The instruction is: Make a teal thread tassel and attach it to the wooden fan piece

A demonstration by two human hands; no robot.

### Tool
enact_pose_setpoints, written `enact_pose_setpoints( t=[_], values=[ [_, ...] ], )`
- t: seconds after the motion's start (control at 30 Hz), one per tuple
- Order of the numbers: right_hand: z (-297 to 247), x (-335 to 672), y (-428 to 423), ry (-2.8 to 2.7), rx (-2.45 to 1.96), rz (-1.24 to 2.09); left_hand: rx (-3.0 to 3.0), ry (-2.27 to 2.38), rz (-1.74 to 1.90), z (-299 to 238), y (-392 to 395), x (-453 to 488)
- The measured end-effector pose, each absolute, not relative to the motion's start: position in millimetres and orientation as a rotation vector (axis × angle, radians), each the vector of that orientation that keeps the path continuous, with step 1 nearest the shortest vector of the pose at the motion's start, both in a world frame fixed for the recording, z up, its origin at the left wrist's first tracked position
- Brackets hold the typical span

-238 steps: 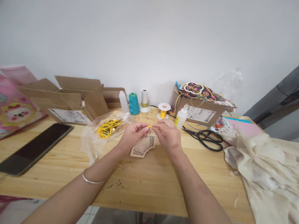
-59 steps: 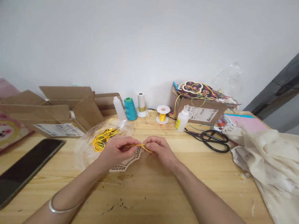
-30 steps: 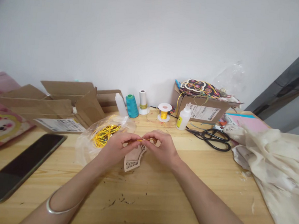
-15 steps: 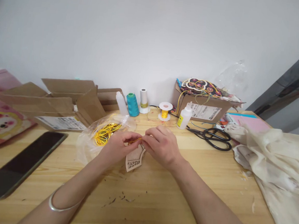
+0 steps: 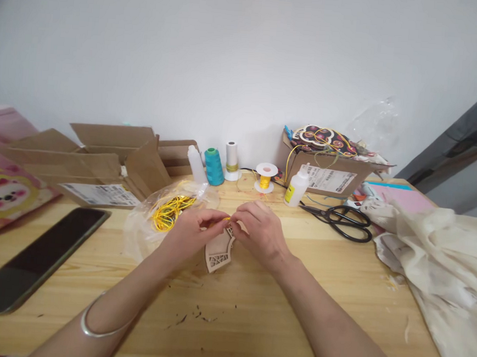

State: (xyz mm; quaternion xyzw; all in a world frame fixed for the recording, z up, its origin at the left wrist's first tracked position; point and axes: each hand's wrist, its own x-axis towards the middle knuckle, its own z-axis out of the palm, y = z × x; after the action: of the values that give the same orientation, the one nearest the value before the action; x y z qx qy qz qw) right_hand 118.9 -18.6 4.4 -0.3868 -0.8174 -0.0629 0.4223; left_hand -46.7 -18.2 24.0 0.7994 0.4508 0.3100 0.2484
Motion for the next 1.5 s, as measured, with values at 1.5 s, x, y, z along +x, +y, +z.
enact_pose_setpoints(
  t=[1.5],
  values=[
    [10.6,113.5,-25.2,-1.948,-1.018,-0.090,1.916,1.380,1.096,16.1,-16.4,-44.5]
  ],
)
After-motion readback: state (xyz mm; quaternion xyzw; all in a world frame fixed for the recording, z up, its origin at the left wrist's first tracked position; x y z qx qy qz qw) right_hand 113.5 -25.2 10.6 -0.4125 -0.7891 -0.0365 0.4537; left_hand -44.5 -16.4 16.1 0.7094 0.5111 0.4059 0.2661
